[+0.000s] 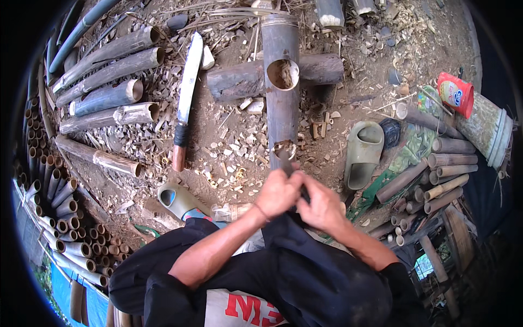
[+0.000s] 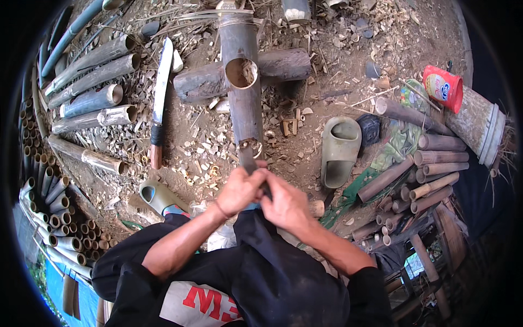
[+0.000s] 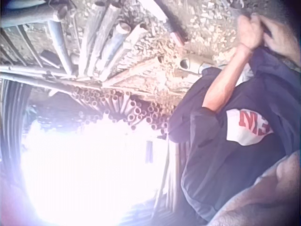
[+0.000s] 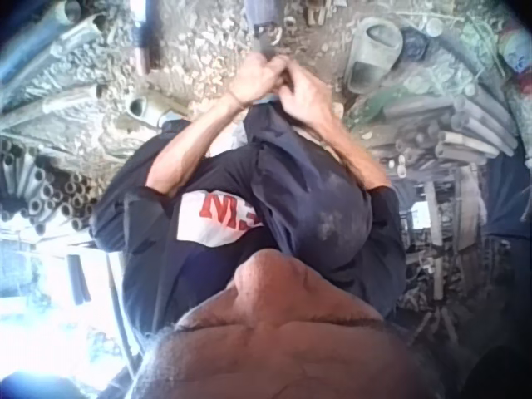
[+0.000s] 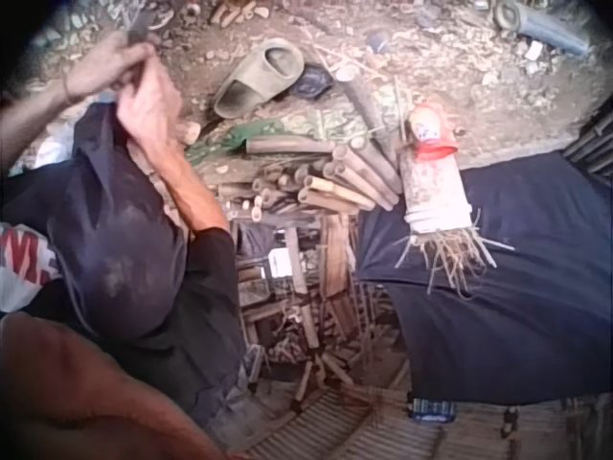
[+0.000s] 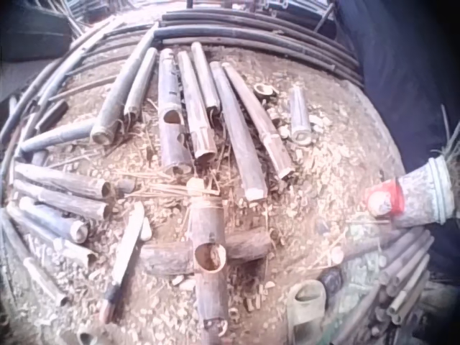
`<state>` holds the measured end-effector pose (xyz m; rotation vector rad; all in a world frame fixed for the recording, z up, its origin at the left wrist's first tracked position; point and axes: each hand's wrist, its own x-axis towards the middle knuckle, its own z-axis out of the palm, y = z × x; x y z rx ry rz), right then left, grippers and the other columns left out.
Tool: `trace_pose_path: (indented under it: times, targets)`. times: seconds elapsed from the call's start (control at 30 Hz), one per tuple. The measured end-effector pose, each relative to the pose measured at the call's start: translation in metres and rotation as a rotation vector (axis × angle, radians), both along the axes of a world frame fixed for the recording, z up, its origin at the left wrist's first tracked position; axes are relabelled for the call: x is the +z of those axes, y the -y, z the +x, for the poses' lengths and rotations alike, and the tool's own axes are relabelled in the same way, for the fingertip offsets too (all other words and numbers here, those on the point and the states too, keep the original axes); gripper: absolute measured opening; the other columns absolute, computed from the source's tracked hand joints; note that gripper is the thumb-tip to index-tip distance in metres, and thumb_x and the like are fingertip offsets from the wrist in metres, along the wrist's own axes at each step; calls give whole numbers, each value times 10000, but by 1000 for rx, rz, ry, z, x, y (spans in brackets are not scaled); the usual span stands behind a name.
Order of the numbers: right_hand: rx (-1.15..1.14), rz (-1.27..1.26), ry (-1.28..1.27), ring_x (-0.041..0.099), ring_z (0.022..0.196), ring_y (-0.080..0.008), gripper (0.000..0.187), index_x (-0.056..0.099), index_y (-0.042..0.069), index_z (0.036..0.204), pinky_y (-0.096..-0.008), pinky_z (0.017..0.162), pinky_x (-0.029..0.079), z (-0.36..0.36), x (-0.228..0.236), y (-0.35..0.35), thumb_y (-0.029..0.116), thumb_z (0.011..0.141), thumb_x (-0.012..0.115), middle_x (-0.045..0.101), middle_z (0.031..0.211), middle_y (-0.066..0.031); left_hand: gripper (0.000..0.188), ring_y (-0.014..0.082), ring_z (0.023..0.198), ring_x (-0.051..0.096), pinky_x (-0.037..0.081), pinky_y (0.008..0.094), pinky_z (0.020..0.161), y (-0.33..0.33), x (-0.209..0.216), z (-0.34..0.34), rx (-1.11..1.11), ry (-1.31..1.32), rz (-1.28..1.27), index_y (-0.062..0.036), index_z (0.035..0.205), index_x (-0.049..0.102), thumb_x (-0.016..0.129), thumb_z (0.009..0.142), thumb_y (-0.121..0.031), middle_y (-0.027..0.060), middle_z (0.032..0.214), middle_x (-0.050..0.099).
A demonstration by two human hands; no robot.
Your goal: The person carves holes into bamboo stalks using a knife, fits smaller bamboo sections into the holes, and hammers them together with a large wooden mallet.
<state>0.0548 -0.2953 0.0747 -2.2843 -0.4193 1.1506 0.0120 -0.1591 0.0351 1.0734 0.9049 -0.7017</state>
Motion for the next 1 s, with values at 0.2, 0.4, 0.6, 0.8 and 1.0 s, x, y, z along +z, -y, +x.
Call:
trace_pose_path:
  times: [0.2, 0.4, 0.6, 0.8, 1.0]
  targets:
    - [421, -144, -25, 664, 754, -384, 307, 570, 15, 1107, -482, 678, 526, 85, 24, -10, 122, 821, 608, 667, 787, -205, 383, 151, 589, 580, 490, 329, 571, 18, 9, 30, 195, 20, -103, 98, 1099, 575, 486, 951, -244, 89, 669, 615]
    - [815, -128, 31, 682, 692, -314, 125, 653, 29, 821, -403, 606, 529, 118, 37, -60, 132, 800, 586, 665, 689, -137, 308, 133, 592, 502, 437, 275, 578, 10, 14, 23, 813, 7, -521, 14, 1119, 614, 501, 978, -235, 22, 684, 562]
    - [1208, -99, 146, 698, 662, -238, 149, 692, 79, 640, -349, 570, 530, 129, 30, -106, 180, 745, 661, 692, 689, -87, 331, 165, 1015, 601, 472, 359, 877, 12, -15, 2, 1129, 238, -1003, -80, 1195, 572, 454, 996, -317, 33, 1065, 651]
    - [1353, -120, 372, 703, 653, -254, 97, 726, 110, 757, -360, 568, 549, 135, 18, -111, 184, 727, 670, 696, 687, -117, 686, 237, 786, 644, 491, 421, 817, 6, -20, -11, 959, 262, -1141, -21, 1084, 572, 332, 954, -650, 89, 871, 678]
    - [710, 17, -43, 648, 687, -348, 348, 594, 84, 1120, -434, 628, 491, 112, 19, 5, 154, 783, 645, 639, 695, -158, 342, 240, 782, 682, 548, 378, 733, -116, -2, -23, -571, 255, 161, -10, 1033, 673, 631, 906, -325, 123, 896, 705]
